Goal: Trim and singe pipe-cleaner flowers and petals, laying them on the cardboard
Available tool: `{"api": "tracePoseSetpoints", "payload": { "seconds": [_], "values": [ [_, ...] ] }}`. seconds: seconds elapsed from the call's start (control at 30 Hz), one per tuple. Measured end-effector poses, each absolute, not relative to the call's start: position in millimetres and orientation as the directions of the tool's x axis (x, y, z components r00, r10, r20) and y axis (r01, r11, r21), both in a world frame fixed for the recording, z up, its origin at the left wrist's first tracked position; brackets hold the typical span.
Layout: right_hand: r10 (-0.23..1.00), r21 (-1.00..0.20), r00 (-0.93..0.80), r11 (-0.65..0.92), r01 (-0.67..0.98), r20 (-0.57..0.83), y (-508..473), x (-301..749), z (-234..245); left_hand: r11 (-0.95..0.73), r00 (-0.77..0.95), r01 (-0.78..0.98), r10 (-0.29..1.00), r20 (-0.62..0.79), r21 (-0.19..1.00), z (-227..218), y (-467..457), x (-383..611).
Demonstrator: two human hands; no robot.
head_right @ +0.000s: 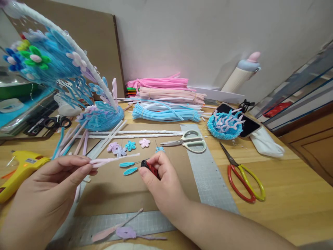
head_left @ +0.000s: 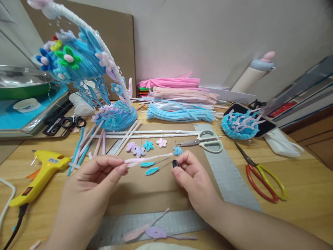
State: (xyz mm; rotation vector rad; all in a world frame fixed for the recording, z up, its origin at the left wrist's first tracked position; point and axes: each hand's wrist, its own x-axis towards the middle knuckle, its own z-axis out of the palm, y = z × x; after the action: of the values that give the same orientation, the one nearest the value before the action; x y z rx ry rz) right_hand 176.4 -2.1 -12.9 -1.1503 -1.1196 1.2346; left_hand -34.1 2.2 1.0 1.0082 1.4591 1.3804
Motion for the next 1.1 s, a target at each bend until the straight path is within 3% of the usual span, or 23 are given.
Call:
{"api": "tracePoseSetpoints", "payload": {
  "seconds": [0.5,0.63,0.73,0.93,1.1],
  "values": [
    [0.909,-0.908,0.007,0.416,0.049,0.417,-10.2,182.6,-21.0,0.082,-0.260,-0.086,0.960,-0.102,0.993,2.3,4.7,-33.7],
    [0.977,-0.970,-0.031,0.203,-0.136,0.209,-9.6,180.6,-21.2,0.089,-0.261,-0.077,0.959,-0.106,0.993,2.6,3.9,-34.7],
    [0.997,-0.980,-0.038,0.066,-0.188,0.074,-6.3,179.3,-21.8,0.088,-0.263,-0.064,0.959,-0.102,0.994,2.4,3.6,-34.5],
    [0.999,-0.981,-0.005,-0.043,-0.190,-0.043,-2.4,181.4,-22.4,0.075,-0.251,-0.057,0.964,-0.087,0.996,1.4,1.8,-33.3],
    [0.998,-0.979,0.007,-0.061,-0.196,-0.064,-2.9,182.2,-21.7,0.071,-0.216,-0.043,0.973,-0.079,0.997,-2.3,-0.4,-34.4]
  ]
}}
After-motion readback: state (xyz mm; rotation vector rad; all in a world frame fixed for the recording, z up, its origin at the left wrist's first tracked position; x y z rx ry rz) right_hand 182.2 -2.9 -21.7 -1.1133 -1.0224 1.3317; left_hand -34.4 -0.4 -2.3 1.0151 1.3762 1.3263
